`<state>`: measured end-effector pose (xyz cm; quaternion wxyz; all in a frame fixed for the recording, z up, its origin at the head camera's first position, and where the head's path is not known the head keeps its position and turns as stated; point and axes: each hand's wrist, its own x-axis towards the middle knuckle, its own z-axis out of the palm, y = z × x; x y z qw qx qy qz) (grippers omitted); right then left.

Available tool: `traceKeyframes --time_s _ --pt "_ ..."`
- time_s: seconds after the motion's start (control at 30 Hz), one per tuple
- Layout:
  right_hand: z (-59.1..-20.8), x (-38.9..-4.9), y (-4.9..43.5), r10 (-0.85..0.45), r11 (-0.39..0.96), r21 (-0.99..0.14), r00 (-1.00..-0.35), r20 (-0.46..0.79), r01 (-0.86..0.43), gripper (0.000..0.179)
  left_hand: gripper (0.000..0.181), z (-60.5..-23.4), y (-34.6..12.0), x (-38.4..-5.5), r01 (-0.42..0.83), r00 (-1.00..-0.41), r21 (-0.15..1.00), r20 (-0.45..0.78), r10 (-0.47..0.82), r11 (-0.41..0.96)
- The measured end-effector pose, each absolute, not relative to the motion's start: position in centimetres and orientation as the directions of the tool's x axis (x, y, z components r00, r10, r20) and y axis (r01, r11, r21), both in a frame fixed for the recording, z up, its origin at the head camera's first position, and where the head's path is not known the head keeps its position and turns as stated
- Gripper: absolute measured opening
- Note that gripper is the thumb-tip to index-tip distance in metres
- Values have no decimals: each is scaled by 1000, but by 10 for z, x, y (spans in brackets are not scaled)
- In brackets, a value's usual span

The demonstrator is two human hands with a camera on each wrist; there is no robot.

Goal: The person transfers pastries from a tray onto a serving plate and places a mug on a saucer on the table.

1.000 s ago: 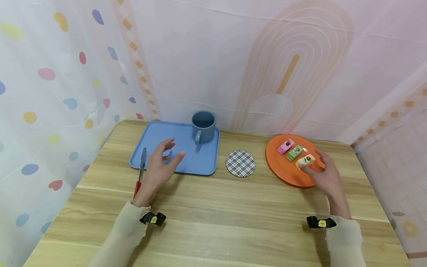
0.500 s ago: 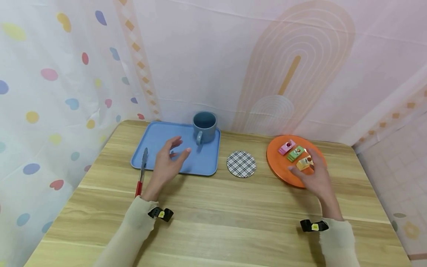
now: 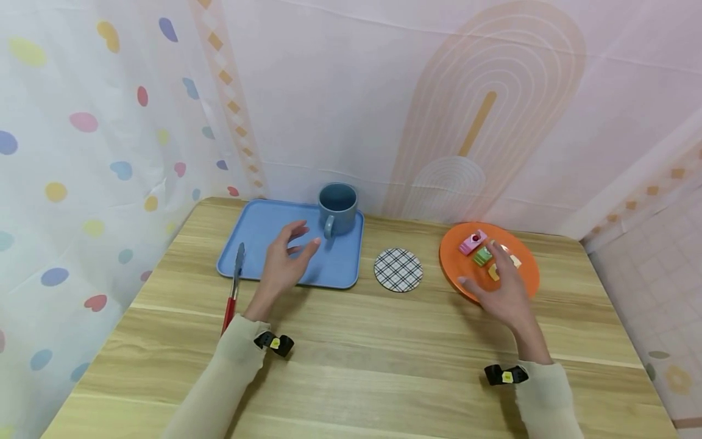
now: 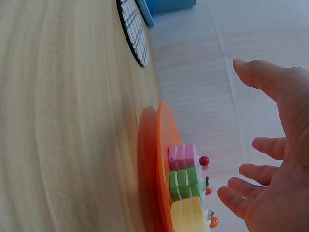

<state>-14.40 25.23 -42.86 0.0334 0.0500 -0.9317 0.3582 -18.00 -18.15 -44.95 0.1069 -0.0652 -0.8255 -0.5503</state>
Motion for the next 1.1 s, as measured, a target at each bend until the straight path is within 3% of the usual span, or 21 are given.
traceKeyframes --time_s 1.1 --pt "-456 -152 195 -219 729 -646 -971 95 -227 96 57 -470 -166 -213 213 -973 934 230 -28 286"
